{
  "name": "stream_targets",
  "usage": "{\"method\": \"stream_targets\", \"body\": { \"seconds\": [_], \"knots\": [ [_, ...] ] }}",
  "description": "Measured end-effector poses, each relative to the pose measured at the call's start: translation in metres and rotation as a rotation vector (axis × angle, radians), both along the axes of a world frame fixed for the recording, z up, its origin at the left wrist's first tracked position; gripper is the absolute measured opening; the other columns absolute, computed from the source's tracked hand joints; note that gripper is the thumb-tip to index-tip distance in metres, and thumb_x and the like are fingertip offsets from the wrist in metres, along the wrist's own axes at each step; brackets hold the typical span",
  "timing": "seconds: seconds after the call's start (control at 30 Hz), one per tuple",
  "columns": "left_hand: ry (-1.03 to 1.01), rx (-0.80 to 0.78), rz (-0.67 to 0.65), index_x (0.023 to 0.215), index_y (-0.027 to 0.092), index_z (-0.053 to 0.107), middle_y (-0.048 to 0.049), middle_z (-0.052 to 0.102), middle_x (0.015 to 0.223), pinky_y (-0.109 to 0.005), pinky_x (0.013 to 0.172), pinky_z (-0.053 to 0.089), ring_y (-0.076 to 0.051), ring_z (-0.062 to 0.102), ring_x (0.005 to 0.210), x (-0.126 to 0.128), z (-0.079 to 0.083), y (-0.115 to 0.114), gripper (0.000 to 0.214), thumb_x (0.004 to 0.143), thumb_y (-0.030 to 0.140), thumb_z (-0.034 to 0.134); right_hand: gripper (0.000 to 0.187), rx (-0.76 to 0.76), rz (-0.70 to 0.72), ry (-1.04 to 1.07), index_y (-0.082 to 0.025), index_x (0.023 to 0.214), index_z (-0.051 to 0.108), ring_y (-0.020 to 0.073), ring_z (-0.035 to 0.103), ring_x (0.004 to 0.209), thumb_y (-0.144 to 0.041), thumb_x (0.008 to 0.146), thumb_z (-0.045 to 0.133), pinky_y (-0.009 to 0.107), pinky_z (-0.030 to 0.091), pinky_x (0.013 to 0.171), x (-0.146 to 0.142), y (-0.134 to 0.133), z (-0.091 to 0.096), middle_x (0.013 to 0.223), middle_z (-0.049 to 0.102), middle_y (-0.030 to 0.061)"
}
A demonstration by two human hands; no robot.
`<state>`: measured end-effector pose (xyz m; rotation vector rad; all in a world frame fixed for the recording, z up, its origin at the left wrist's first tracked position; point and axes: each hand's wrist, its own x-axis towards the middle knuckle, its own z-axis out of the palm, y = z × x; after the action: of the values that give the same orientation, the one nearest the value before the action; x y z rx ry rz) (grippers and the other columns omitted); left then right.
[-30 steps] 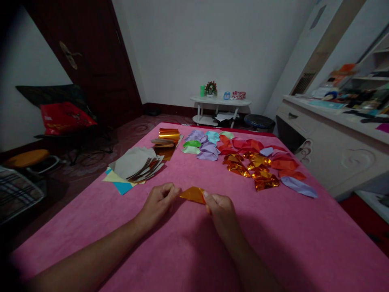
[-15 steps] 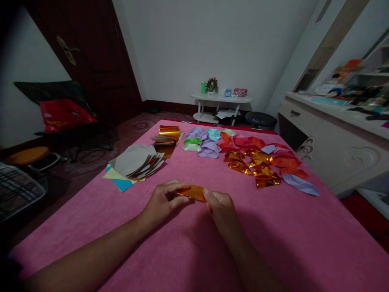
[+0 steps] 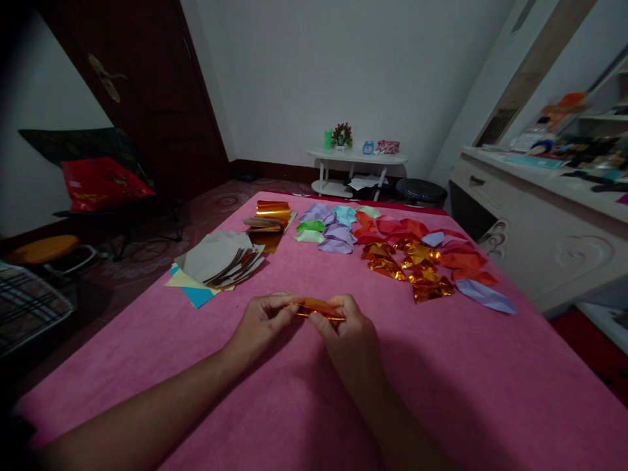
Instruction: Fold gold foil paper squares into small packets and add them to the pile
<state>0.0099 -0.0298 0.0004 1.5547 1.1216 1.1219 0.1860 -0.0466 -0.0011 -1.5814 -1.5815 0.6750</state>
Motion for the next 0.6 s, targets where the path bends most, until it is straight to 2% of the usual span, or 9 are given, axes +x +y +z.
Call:
{"method": "stream_targets", "body": {
  "seconds": [0.07,0.1,0.2,0.3,0.37,0.47,0.6],
  "knots": [
    [0.075,0.035,-0.003,0.094,0.014,0.075,-0.0063,0.069,0.079,-0.025,0.065,0.046,-0.015,0.061,0.071,0.0,0.001,-0.002,0.024,0.083,0.022,0.055,0.038,0.045,0.007,-0.039,-0.02,0.099,0.055,0.0168,0.058,0.063,-0.045,0.072,0.067,0.026,0.043,0.058,-0.001,0.001,-0.002,0.079,0.064,0.0017],
    [0.101,0.054,-0.01,0.094,0.015,0.075,-0.0057,0.069,0.079,-0.025,0.065,0.046,-0.015,0.061,0.071,0.001,0.001,-0.002,0.024,0.083,0.021,0.054,0.036,0.061,0.03,-0.049,-0.02,0.099,0.056,0.0176,0.06,0.066,-0.042,0.073,0.067,0.027,0.045,0.06,-0.001,0.001,-0.003,0.082,0.065,0.003],
    [0.147,0.095,-0.02,0.094,0.018,0.075,-0.0045,0.07,0.081,-0.024,0.065,0.046,-0.015,0.062,0.071,0.001,0.0,-0.003,0.026,0.083,0.016,0.052,0.016,0.074,0.086,-0.033,-0.02,0.085,0.062,0.0174,0.061,0.067,-0.035,0.082,0.057,0.026,0.046,0.063,0.001,0.001,-0.003,0.077,0.067,0.0034],
    [0.223,0.112,0.044,0.094,0.017,0.073,-0.0043,0.071,0.084,-0.024,0.066,0.045,-0.014,0.063,0.072,0.002,-0.001,-0.004,0.025,0.082,0.016,0.051,0.019,0.092,0.047,-0.037,-0.019,0.075,0.065,0.0161,0.059,0.061,-0.032,0.084,0.054,0.025,0.044,0.059,0.002,-0.001,0.0,0.068,0.066,0.0023],
    [0.356,0.13,0.101,0.095,0.018,0.07,-0.0038,0.071,0.084,-0.024,0.065,0.043,-0.015,0.062,0.071,0.002,0.001,-0.005,0.022,0.083,0.022,0.053,0.021,0.12,0.063,-0.051,-0.019,0.072,0.065,0.0159,0.059,0.061,-0.031,0.084,0.053,0.025,0.043,0.06,0.002,-0.002,0.003,0.067,0.065,0.002],
    [0.634,0.183,0.136,0.083,0.019,0.067,-0.0031,0.068,0.075,-0.026,0.062,0.037,-0.016,0.06,0.067,0.001,0.006,-0.007,0.022,0.086,0.035,0.052,0.021,0.134,0.109,-0.056,-0.019,0.073,0.064,0.0153,0.059,0.062,-0.03,0.085,0.051,0.025,0.042,0.061,0.002,-0.002,0.004,0.07,0.066,0.0018],
    [0.88,0.227,0.108,0.074,0.019,0.065,-0.004,0.067,0.069,-0.027,0.057,0.029,-0.016,0.059,0.063,-0.001,0.011,-0.01,0.033,0.09,0.04,0.045,0.018,0.099,0.03,-0.162,-0.019,0.072,0.059,0.0136,0.055,0.055,-0.032,0.084,0.053,0.024,0.036,0.056,0.004,0.002,-0.001,0.062,0.062,-0.0008]
  ]
}}
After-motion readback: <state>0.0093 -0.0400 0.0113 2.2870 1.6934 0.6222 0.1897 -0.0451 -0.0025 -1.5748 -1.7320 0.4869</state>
